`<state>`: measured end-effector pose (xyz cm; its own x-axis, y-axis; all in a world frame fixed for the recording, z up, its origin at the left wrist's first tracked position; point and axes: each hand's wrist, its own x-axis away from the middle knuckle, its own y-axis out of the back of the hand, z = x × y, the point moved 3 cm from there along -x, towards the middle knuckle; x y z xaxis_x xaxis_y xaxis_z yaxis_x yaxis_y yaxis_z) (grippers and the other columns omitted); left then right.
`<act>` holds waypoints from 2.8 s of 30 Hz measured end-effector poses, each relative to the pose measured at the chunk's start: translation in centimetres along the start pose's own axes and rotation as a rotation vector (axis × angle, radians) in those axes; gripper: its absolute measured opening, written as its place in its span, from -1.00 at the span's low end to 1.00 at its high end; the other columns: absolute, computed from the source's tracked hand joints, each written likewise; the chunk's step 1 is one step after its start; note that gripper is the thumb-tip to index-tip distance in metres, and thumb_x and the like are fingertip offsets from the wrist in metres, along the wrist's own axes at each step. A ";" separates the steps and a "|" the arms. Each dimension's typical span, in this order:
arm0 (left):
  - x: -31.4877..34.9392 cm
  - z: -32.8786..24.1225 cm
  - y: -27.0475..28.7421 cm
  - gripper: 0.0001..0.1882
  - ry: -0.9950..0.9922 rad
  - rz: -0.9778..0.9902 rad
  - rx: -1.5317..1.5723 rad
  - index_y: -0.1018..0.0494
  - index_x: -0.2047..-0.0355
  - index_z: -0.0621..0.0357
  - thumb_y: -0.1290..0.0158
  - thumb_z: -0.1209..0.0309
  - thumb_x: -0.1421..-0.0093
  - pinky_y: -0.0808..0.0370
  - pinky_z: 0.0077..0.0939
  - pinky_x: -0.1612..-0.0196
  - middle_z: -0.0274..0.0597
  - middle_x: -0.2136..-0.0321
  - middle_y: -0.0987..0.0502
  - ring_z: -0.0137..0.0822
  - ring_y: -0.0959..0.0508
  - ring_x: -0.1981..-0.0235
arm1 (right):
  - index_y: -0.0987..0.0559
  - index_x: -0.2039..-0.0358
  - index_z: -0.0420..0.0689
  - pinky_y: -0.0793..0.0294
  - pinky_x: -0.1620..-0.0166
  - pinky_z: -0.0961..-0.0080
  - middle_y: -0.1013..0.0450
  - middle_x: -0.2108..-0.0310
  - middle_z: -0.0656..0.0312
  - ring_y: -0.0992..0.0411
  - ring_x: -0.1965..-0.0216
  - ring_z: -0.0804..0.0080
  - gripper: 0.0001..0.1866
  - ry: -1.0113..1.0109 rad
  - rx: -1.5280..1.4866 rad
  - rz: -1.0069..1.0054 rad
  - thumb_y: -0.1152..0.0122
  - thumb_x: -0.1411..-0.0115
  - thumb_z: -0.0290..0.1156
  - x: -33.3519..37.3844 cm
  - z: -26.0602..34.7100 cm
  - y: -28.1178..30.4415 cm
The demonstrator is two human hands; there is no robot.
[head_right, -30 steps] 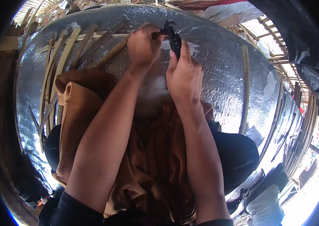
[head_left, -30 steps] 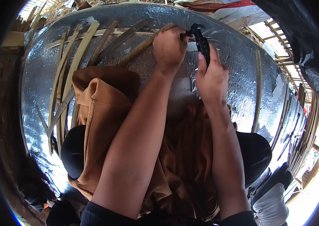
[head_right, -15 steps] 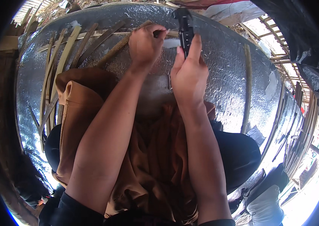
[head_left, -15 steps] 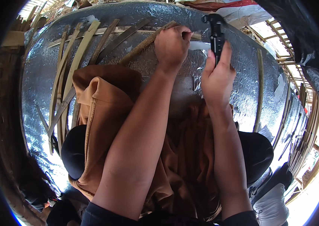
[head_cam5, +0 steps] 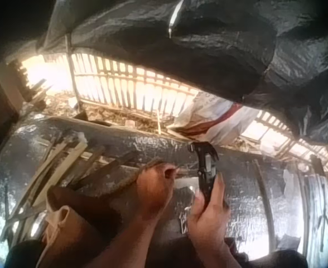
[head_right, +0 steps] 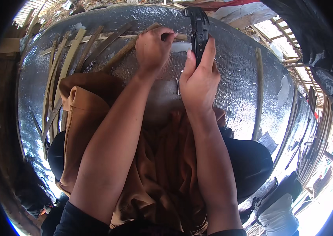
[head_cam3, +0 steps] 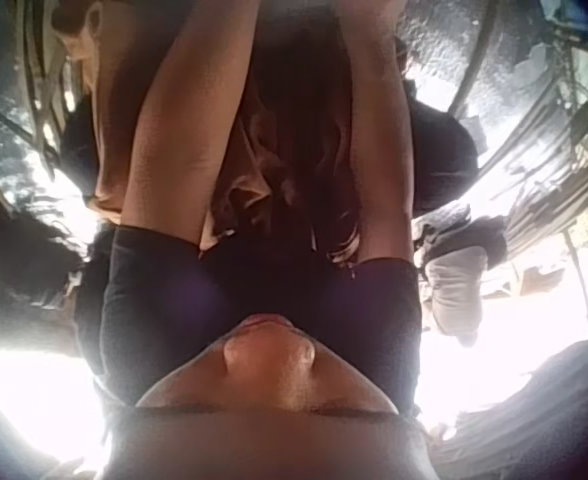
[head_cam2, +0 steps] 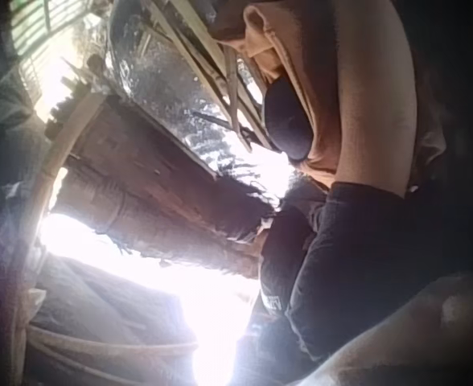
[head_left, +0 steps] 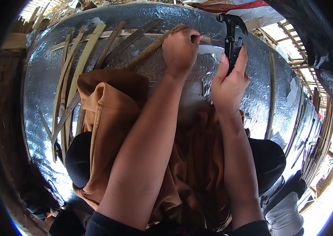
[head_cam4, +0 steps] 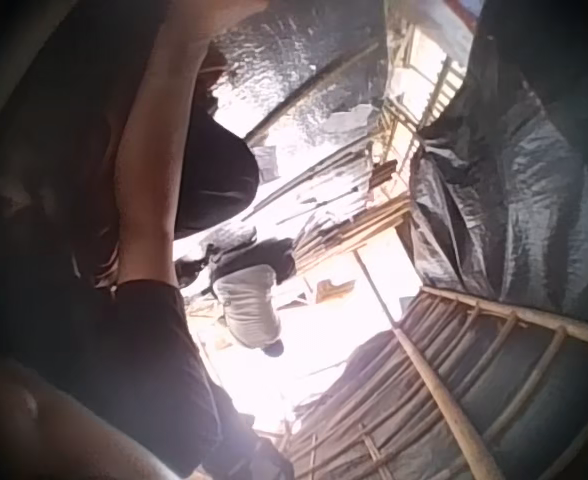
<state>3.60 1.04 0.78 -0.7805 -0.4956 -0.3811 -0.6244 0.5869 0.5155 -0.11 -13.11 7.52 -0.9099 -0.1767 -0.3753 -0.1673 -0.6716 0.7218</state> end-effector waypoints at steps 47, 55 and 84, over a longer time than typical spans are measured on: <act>-0.1 -0.9 0.5 -0.79 0.062 0.115 -0.067 -0.69 0.28 -0.08 -0.35 0.20 -0.08 -0.57 -0.27 0.33 -0.21 0.49 -0.66 -0.15 -0.66 0.49 | -0.41 -0.11 -0.30 -0.38 0.53 0.44 -0.44 0.50 0.22 -0.41 0.55 0.52 -0.55 -0.713 -0.511 -0.169 -0.11 -0.44 -0.18 -0.2 -11.5 -3.0; -0.2 -0.4 0.3 -0.80 0.079 0.138 -0.022 -0.70 0.28 -0.06 -0.35 0.24 -0.09 -0.58 -0.32 0.31 -0.24 0.37 -0.68 -0.19 -0.67 0.46 | -0.42 0.04 -0.12 -0.31 0.56 0.62 -0.49 0.39 0.32 -0.34 0.54 0.64 -0.79 -0.915 -0.988 -0.155 -0.05 -0.49 -0.26 -0.8 -9.6 -1.5; -0.3 -0.5 0.3 -0.85 0.000 0.046 0.033 -0.69 0.34 0.05 -0.31 0.30 -0.11 -0.57 -0.21 0.28 -0.17 0.39 -0.65 -0.05 -0.67 0.38 | -0.33 -0.20 -0.20 -0.51 0.26 -0.13 -0.54 0.33 -0.29 -0.54 0.27 -0.35 -0.56 -0.036 -0.126 0.079 -0.12 -0.34 -0.46 0.0 -3.2 -1.1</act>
<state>3.62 1.04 1.44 -0.8084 -0.4675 -0.3575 -0.5884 0.6297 0.5072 1.27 -14.69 4.90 -0.9318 -0.2077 -0.2977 -0.0482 -0.7421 0.6686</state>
